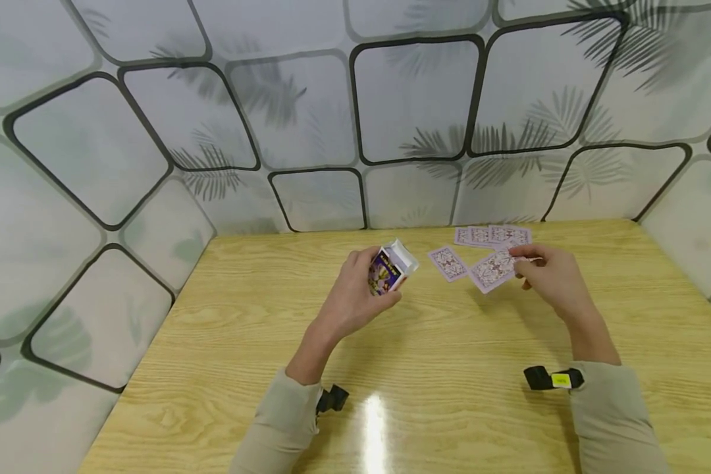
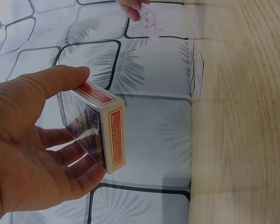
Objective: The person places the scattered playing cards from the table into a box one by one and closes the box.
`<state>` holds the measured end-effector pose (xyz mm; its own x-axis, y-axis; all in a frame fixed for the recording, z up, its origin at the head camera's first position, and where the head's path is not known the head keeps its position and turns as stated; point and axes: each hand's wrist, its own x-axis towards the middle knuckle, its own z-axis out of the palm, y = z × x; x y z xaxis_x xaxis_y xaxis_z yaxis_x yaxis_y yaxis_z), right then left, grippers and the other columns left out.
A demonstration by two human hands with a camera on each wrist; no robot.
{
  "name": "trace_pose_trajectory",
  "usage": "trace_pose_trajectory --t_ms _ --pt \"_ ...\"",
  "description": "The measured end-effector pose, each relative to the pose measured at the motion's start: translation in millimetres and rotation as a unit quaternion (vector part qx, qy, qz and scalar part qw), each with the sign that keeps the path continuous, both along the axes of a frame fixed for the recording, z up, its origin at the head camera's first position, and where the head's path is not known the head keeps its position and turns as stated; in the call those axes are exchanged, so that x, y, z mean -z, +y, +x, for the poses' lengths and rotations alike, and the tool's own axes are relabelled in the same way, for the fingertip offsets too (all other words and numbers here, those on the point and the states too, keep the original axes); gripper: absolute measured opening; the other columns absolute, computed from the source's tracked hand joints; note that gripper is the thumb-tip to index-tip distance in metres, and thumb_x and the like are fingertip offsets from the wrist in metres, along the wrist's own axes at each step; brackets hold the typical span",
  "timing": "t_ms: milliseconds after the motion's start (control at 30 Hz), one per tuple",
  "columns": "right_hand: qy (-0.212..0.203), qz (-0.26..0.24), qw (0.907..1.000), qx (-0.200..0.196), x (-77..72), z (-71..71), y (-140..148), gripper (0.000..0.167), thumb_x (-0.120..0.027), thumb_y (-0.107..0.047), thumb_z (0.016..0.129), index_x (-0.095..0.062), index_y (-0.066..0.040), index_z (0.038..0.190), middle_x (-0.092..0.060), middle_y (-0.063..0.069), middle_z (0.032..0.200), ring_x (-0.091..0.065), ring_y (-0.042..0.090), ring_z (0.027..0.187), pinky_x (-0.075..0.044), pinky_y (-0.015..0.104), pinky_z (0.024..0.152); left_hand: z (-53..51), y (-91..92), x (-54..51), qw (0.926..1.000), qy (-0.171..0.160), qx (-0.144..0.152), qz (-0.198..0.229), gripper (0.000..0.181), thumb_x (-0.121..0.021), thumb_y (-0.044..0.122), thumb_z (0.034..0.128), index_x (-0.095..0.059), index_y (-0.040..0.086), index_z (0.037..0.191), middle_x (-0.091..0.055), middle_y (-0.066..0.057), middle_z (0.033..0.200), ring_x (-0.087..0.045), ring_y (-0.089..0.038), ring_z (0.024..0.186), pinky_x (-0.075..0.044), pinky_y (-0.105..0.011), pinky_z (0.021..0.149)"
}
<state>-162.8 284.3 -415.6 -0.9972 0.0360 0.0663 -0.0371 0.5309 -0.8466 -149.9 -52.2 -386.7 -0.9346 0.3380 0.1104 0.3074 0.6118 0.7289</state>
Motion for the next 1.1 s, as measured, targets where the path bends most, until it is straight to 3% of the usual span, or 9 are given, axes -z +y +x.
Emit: trace_pose_trajectory --t_ms 333,733,1100 --pt "0.048 -0.028 0.9984 0.015 -27.7 11.8 -24 0.034 -0.055 -0.008 0.095 -0.062 0.006 0.126 -0.061 0.019 0.114 -0.058 0.008 0.062 -0.050 0.023 0.056 0.8 1.3 0.6 0.9999 -0.006 0.008 -0.008 0.078 -0.076 0.025 0.0875 -0.035 0.006 0.151 -0.046 -0.015 0.129 -0.051 -0.022 0.104 -0.052 -0.033 0.082" --pt "0.122 -0.056 0.9909 0.001 -48.3 26.4 -50 0.029 -0.058 -0.003 0.093 -0.066 0.003 0.121 -0.063 0.001 0.105 -0.060 0.007 0.066 -0.051 0.019 0.056 1.6 9.1 5.7 0.9991 -0.004 0.029 -0.032 0.078 -0.078 0.025 0.0860 -0.037 0.006 0.150 -0.047 -0.014 0.126 -0.051 -0.020 0.101 -0.052 -0.027 0.079" --pt "0.191 -0.071 0.9784 -0.036 -58.2 37.8 -70 0.026 -0.059 0.008 0.090 -0.067 0.008 0.114 -0.060 0.012 0.112 -0.059 0.008 0.067 -0.051 0.018 0.054 6.5 18.5 8.0 0.9946 0.013 0.062 -0.083 0.079 -0.079 0.029 0.0855 -0.038 0.008 0.150 -0.049 -0.013 0.129 -0.052 -0.018 0.102 -0.050 -0.021 0.078"
